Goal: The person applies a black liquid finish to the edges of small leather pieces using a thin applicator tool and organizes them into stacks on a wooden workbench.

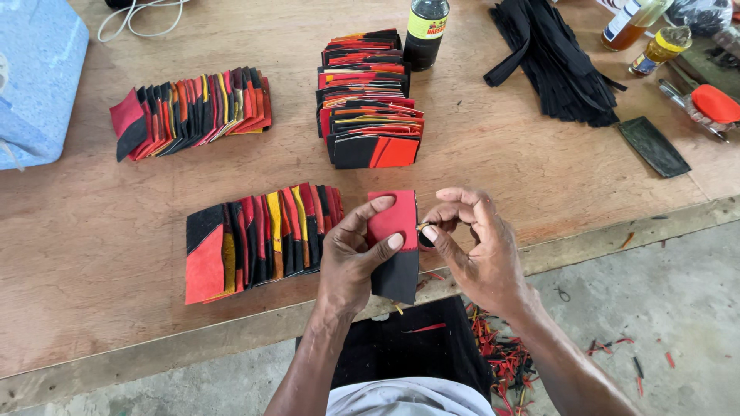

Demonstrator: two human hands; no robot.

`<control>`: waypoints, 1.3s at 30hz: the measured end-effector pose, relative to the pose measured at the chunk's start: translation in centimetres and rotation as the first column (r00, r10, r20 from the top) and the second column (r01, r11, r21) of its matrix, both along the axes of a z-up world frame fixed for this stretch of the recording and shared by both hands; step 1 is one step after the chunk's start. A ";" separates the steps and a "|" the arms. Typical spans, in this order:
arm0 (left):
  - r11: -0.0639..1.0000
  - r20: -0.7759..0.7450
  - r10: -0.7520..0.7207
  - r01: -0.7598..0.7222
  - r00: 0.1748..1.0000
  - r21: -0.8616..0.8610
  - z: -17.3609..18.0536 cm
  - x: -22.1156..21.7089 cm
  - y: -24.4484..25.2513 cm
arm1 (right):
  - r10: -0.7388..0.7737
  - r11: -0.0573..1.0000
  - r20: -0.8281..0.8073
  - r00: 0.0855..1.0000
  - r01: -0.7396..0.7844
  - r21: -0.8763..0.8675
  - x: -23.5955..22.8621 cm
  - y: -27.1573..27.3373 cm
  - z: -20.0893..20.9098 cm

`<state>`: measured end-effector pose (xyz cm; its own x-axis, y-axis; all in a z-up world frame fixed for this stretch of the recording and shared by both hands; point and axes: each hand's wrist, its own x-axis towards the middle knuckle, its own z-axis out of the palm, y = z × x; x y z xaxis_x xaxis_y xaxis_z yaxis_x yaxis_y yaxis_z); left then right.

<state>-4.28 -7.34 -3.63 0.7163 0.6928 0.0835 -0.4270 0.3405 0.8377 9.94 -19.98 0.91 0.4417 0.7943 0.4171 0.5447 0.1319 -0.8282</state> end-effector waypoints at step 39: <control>0.988 0.092 -0.153 0.155 0.984 -0.019 -0.4 0.4 0.0 | -0.098 0.993 0.036 0.995 0.095 0.075 1.9 0.1 1.7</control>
